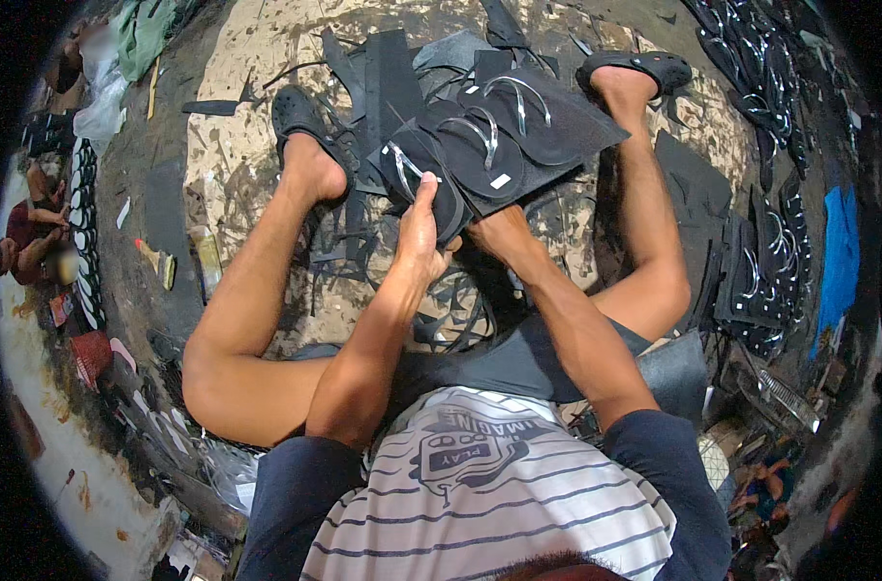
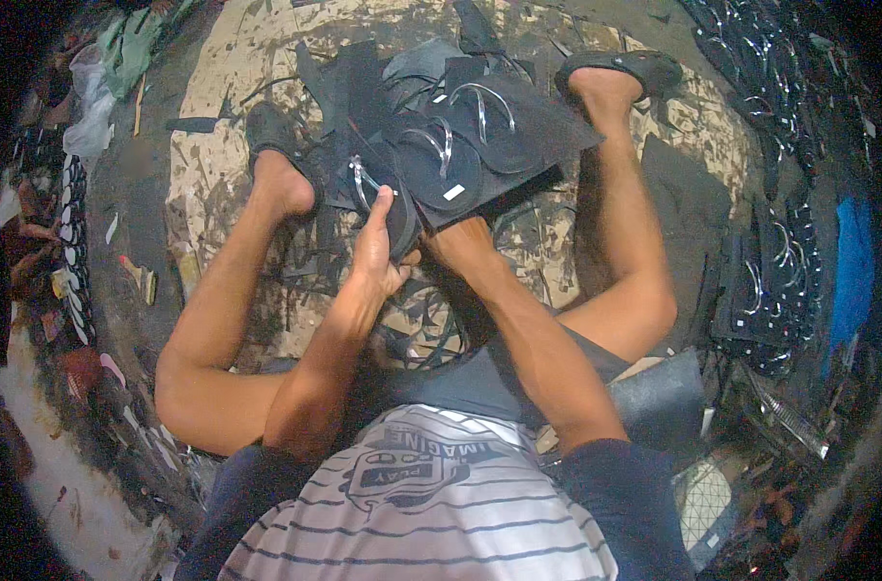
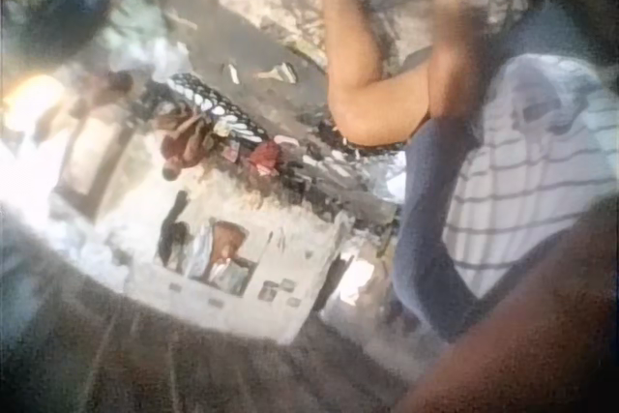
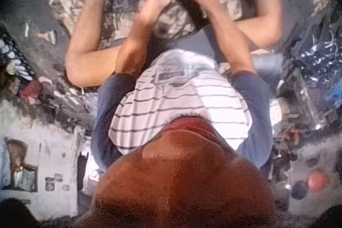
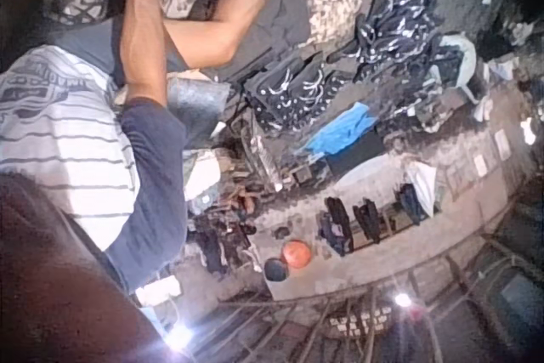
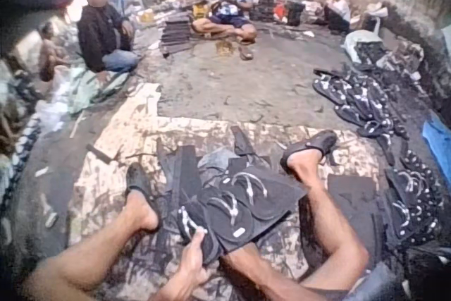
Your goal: The person sits on the floor and uses a knife to cut and trim the straps of black flip-flops. They repeatedly pick up sandals, cut the strap material, and place the finished items into a pile.
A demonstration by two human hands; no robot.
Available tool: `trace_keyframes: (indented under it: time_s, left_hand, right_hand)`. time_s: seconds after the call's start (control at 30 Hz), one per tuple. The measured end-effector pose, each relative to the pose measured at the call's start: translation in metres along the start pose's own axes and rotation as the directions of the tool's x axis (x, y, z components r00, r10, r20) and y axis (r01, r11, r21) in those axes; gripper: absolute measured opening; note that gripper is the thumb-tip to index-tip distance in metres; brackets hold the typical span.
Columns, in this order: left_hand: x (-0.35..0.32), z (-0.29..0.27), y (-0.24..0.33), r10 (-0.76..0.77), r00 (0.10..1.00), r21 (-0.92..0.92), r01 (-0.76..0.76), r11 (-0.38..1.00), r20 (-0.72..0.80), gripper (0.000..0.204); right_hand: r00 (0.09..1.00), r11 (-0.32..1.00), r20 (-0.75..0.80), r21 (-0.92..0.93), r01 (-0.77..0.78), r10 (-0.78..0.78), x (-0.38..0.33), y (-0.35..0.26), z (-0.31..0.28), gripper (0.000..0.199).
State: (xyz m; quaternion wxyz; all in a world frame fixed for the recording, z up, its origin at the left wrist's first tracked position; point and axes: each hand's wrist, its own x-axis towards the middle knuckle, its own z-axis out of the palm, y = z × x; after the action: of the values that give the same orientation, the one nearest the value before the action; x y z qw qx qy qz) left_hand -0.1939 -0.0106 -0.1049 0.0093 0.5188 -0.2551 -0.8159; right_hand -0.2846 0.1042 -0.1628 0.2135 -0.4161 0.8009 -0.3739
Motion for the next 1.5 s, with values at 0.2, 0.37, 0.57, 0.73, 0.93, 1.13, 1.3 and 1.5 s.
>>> trace_keyframes:
  time_s: [0.2,0.37,0.57,0.73,0.93,1.13,1.3,1.5]
  left_hand:
    - [-0.011,0.006,0.011,0.002,1.0,-0.027,-0.002,1.0,-0.019,0.051]
    - [-0.023,-0.02,0.008,-0.041,0.994,0.03,0.038,0.999,0.101,0.05]
    - [-0.113,-0.045,0.026,0.142,0.949,0.032,-0.157,0.987,0.281,0.047]
    - [-0.138,-0.057,0.038,0.508,0.837,0.356,-0.546,0.758,0.202,0.053]
    - [-0.196,-0.049,0.023,0.663,0.602,0.567,-0.762,0.312,0.445,0.062]
    - [-0.23,-0.05,0.071,0.714,0.634,0.029,-0.753,0.657,0.296,0.044]
    - [-0.27,-0.108,0.044,0.767,0.639,0.095,-0.768,0.633,0.061,0.041]
    - [-0.276,-0.133,0.024,0.748,0.663,0.039,-0.749,0.662,0.034,0.048]
  right_hand:
    - [0.962,0.979,-0.213,-0.149,0.139,-0.169,0.054,0.019,0.02,0.041]
    - [0.945,0.95,-0.232,-0.264,0.165,-0.229,0.095,0.004,-0.014,0.037]
    - [0.974,0.897,0.182,0.396,-0.196,0.133,0.08,-0.024,0.004,0.039]
    - [0.955,0.359,0.263,0.885,-0.295,0.135,0.043,-0.119,-0.029,0.045]
    - [0.994,0.742,-0.11,0.666,0.071,0.004,0.018,-0.191,-0.096,0.04]
    - [0.996,0.879,0.069,0.476,0.022,-0.063,-0.056,-0.227,-0.102,0.04]
    - [0.977,0.919,0.18,0.394,0.034,-0.113,-0.11,-0.251,-0.084,0.046]
    - [0.929,0.953,0.213,0.086,0.292,-0.304,-0.176,-0.17,-0.031,0.048]
